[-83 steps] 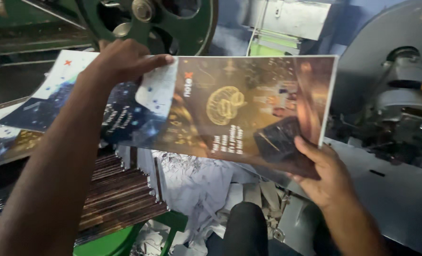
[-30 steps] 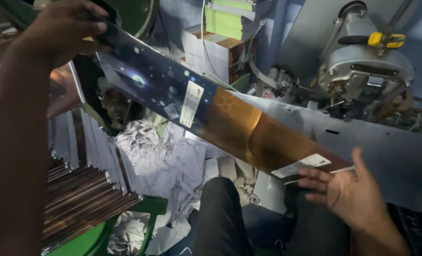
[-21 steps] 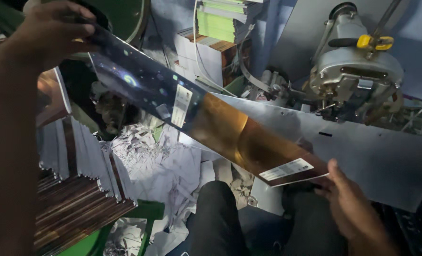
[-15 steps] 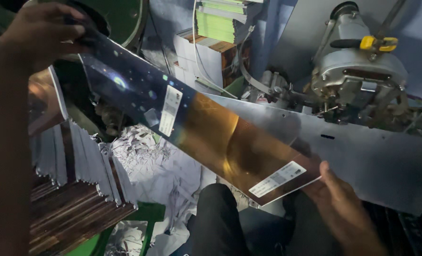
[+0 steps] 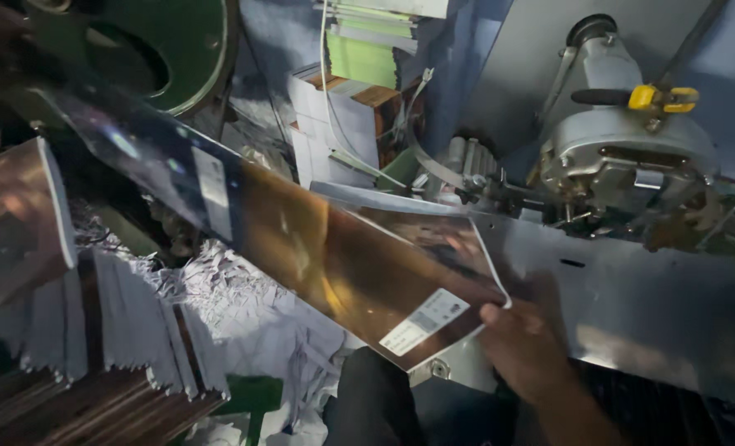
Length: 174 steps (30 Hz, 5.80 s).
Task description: The person places a book cover onto a binding machine, aligns it, and operates the machine to stitch the spine. The person then removes the bound book, flips it to inspect the cover, and repeats the process with another book.
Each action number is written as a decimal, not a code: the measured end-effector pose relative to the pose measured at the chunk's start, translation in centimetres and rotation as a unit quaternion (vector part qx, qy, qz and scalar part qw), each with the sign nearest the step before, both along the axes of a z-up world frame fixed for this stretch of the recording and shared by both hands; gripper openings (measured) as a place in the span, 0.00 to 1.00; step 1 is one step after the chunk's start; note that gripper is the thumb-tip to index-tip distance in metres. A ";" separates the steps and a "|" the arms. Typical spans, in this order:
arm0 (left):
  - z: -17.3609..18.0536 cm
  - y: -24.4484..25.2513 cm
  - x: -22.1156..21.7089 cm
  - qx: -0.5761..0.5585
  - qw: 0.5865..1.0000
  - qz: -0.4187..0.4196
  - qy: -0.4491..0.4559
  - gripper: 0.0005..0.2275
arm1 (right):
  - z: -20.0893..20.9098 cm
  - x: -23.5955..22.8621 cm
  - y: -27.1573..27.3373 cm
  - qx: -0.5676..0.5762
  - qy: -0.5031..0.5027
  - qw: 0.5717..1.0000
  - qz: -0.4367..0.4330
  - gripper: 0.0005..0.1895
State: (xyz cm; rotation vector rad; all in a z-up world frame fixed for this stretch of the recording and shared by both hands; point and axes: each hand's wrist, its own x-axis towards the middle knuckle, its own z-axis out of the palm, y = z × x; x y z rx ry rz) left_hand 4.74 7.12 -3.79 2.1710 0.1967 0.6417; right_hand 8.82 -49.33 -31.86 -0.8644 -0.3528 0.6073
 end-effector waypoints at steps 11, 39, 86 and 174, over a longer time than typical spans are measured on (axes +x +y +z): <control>-10.5 10.2 8.4 0.109 0.988 0.097 0.040 0.06 | -5.1 5.7 7.0 0.005 -0.044 0.999 -0.008 0.20; -33.2 20.7 18.1 0.407 0.856 0.206 0.243 0.06 | -4.3 12.5 9.3 -0.238 -0.058 0.954 -0.175 0.20; -30.3 3.1 16.0 -0.235 0.961 0.008 0.144 0.16 | -0.1 9.3 -4.8 -0.609 -0.287 0.646 -0.360 0.27; -30.6 -12.8 12.6 0.124 0.991 0.017 -0.035 0.20 | -1.0 10.8 -19.1 -0.600 -0.559 0.442 -0.364 0.30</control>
